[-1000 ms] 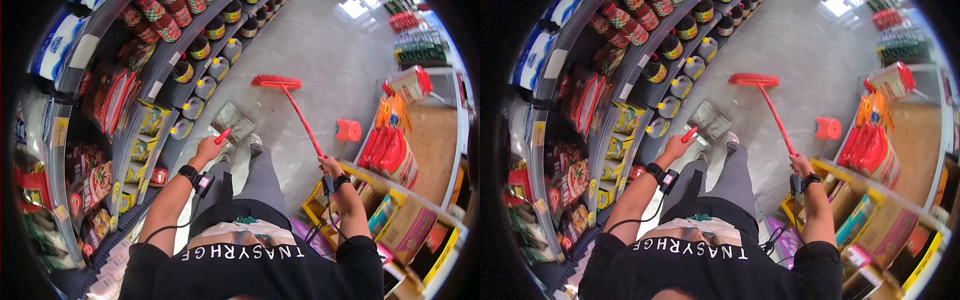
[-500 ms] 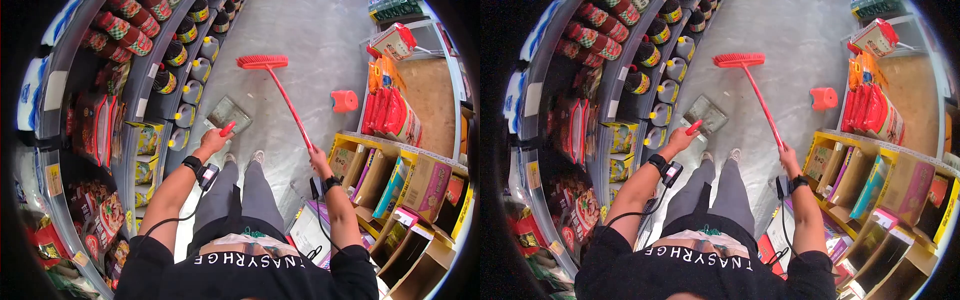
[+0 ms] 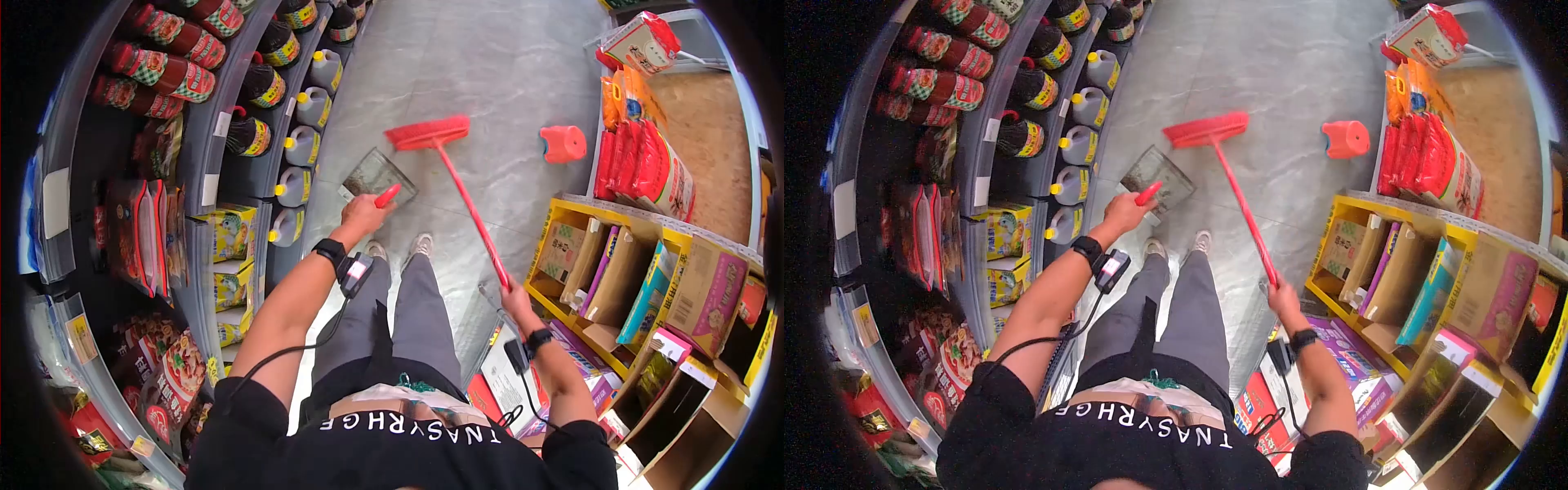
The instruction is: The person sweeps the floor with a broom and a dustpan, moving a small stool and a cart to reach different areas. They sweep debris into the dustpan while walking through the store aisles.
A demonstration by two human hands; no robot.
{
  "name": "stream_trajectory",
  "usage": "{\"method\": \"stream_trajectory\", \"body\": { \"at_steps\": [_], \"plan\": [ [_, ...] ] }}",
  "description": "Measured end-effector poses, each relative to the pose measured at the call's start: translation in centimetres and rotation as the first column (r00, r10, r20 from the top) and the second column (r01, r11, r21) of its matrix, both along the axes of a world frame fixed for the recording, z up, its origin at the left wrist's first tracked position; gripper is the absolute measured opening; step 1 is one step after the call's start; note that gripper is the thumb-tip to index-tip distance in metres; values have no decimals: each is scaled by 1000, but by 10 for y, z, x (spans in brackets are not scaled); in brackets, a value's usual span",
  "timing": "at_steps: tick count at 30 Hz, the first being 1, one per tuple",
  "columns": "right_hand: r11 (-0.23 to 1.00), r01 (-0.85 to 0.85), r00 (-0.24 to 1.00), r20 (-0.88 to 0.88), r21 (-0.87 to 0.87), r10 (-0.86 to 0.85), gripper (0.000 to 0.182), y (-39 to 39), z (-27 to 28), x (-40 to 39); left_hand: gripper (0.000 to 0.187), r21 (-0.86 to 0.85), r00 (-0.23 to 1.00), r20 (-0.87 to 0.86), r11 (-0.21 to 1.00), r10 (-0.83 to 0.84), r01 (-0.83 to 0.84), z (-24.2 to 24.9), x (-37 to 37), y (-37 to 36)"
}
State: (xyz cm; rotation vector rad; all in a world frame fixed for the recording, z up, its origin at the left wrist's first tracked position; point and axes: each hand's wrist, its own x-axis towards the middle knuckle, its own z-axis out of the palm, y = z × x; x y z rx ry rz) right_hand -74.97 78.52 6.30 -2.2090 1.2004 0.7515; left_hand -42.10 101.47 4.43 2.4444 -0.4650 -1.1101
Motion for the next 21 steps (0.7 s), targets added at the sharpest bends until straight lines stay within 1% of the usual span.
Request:
{"method": "stream_trajectory", "body": {
  "at_steps": [1,2,5,6,7,8,10,11,12,14,15,16,17,18,21],
  "plan": [
    [999,-4,1000,-26,53,5,40,5,19,-11,40,-6,1000,16,1000,-11,11,1,1,-5],
    [998,-9,992,-124,68,18,41,12,41,-11,40,6,1000,3,1000,-9,9,1,4,-8],
    [977,61,988,126,206,-88,40,14,65,-53,39,36,999,-35,999,-3,5,1,7,-9],
    [941,216,974,8,262,-226,38,17,84,-46,39,42,999,-40,999,-2,3,3,8,-8],
    [878,371,928,-119,301,-352,36,26,116,-33,39,50,999,-47,999,-2,5,5,8,-7],
    [793,520,852,-250,316,-459,34,31,134,-28,39,35,1000,-11,999,0,0,2,8,-6],
    [645,662,747,-263,382,-611,27,39,138,-40,38,1,999,54,1000,9,-9,-4,2,-5],
    [560,718,684,-272,413,-677,24,42,138,-46,38,6,999,41,1000,7,-7,-7,0,-4],
    [588,707,702,-291,393,-650,24,39,123,-54,38,11,1000,30,1000,7,-7,-5,-2,-5],
    [747,613,785,-309,259,-537,31,21,96,-49,38,9,1000,4,1000,12,-12,-4,-5,-2],
    [849,489,870,-169,197,-462,38,7,82,-45,38,3,1000,-14,1000,16,-16,-7,-6,2],
    [872,454,890,-128,182,-437,40,-12,68,-38,38,-4,999,-29,1000,25,-25,-9,-4,4],
    [953,285,958,-46,99,-282,39,-27,46,-40,38,1,999,-25,1000,21,-21,-7,-4,7],
    [954,283,956,-100,94,-274,26,-36,40,-29,37,6,1000,-22,1000,16,-16,-4,-2,9],
    [998,63,993,-97,-24,-65,23,-51,21,-17,37,24,999,-21,999,-34,35,-4,0,10]
  ]
}}
